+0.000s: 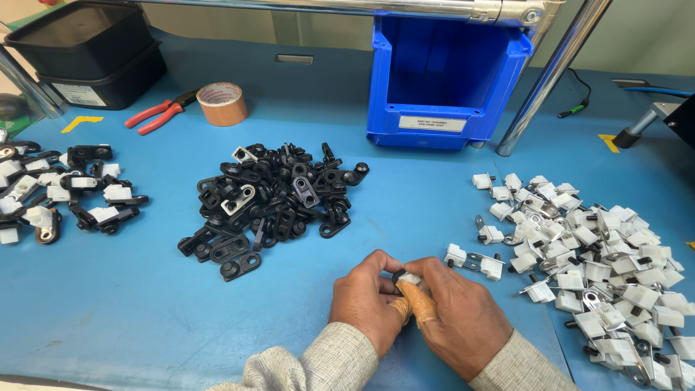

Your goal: The person picks black plastic bracket parts one at a time from a pile on the workbench, presses a folded white paper insert into each bracket by hand, and places the completed assembly onto a growing pile on the right side of the bench.

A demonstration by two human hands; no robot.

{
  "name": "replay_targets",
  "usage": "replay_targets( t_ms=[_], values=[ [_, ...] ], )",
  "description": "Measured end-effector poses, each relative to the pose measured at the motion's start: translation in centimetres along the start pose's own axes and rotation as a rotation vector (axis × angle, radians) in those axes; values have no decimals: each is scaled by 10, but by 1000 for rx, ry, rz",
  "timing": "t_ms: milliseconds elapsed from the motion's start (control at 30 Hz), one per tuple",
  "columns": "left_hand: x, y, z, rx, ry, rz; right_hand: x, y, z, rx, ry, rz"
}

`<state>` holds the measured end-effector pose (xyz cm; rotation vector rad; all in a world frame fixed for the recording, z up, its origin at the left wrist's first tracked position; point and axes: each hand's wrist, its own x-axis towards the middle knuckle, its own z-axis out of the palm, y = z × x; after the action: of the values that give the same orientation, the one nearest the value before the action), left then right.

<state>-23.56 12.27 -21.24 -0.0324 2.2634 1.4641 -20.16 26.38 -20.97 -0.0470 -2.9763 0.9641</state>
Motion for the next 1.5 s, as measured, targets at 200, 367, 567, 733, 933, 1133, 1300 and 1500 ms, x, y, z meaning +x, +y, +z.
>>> replay_targets(
  t_ms=[200, 367, 567, 733, 933, 1133, 1300, 1500],
  values=[
    [-3, 1, 1, 8, 16, -7, 1, -15, 5, 34, 46, 187],
    [-2, -4, 5, 42, 36, 23, 2, -9, 14, 31, 79, 284],
    [11, -17, 2, -403, -8, -90, 5, 24, 15, 586, -7, 328],
    [16, -25, 1, -593, -83, -157, 16, 47, 15, 985, -168, 660],
    [19, -26, 3, -499, -179, -112, 35, 65, 7, 929, -423, 617],
    [17, -22, 4, -375, -132, -119, 35, 61, 22, 839, -215, 691],
    [10, -21, 5, -320, -49, -138, 2, 39, 39, 568, 203, 216],
    [12, -26, 7, -391, -65, -88, -24, 41, 33, 500, 167, 15]
  ],
)
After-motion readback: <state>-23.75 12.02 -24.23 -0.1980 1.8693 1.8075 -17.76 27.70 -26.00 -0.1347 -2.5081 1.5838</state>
